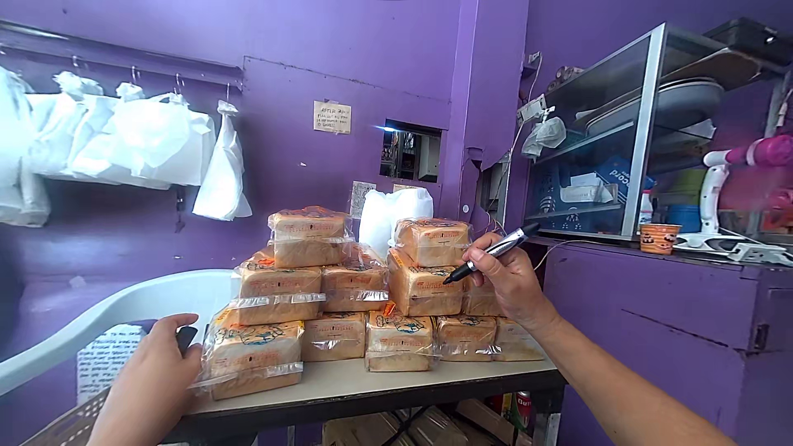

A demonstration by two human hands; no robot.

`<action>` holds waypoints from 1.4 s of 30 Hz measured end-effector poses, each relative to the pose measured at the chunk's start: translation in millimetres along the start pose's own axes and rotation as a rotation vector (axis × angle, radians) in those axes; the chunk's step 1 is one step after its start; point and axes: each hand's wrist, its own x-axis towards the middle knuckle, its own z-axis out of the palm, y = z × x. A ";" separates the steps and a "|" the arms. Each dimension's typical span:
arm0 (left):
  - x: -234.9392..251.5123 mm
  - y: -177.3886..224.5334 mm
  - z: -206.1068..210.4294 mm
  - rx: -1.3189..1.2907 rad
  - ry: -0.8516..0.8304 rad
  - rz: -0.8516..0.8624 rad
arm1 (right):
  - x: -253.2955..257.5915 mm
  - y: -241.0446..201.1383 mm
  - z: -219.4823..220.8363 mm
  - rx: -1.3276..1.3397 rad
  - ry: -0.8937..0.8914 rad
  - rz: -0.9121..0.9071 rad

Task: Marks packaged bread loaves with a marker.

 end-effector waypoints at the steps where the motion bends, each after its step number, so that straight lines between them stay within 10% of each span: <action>1: -0.1 -0.5 0.2 -0.001 0.003 0.008 | 0.1 0.4 0.4 0.005 -0.003 0.007; 42: -1.8 5.0 0.2 0.016 -0.003 -0.017 | -0.8 -1.0 5.8 -0.205 -0.062 -0.069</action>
